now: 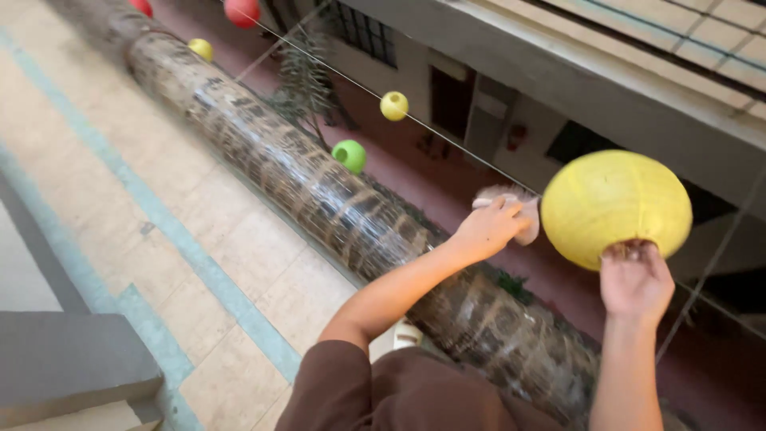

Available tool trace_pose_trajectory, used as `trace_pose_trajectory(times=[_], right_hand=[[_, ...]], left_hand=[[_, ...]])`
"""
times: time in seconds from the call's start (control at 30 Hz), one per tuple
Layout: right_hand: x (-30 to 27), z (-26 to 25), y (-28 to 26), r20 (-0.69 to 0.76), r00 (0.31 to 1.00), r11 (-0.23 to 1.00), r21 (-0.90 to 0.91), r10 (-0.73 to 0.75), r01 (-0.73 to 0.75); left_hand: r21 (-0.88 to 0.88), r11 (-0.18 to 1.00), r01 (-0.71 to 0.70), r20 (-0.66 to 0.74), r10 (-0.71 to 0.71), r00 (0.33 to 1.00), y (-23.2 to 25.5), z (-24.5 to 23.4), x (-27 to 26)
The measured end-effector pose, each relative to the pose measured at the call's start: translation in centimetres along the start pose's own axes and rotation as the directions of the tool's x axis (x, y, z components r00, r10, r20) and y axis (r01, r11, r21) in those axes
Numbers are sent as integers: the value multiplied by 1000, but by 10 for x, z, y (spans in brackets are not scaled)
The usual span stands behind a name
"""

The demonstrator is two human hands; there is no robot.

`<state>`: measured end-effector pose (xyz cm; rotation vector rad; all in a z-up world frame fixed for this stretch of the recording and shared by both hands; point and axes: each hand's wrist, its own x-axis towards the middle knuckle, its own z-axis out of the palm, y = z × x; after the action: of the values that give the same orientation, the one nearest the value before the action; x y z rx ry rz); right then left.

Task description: Clean hanging paper lanterns using a cloth.

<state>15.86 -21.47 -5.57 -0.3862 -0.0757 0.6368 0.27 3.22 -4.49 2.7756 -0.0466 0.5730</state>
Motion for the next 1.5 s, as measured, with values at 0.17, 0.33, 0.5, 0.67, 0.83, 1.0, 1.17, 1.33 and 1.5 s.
trace_pose_trajectory(times=[0.17, 0.33, 0.5, 0.67, 0.83, 1.0, 1.17, 1.33, 1.5], right_hand=[[8, -5, 16, -127, 992, 996, -84, -9, -2], [16, -34, 34, -181, 976, 943, -285, 120, -169], [9, -18, 43, -169, 964, 942, -233, 204, -240], [-3, 19, 38, -268, 952, 936, -271, 152, -226], [-8, 45, 33, -297, 952, 954, -256, 75, -155], [-4, 23, 17, -332, 943, 985, -154, 18, -73], [7, -1, 2, -320, 947, 998, 61, -13, 35], [8, -16, -12, -240, 967, 992, 66, -86, 104], [7, -16, -12, -231, 970, 995, 41, -82, 94]], left_hand=[[-53, 993, 110, -339, -121, 933, 7, -41, 26], [-148, 973, 179, -409, -225, 884, 25, -65, 50], [-46, 999, 10, -376, -26, 926, 37, -11, 56], [-16, 1000, -24, -198, 20, 980, 34, 30, 43], [-113, 993, -40, -187, 18, 982, 32, 29, 35], [-138, 990, -44, -158, 22, 987, 34, 33, 31], [-133, 989, -68, -162, 46, 986, 27, 40, 25], [-23, 1000, 9, 190, -5, 982, 11, 50, 19], [-12, 999, 33, -9, -33, 999, -4, 40, 16]])
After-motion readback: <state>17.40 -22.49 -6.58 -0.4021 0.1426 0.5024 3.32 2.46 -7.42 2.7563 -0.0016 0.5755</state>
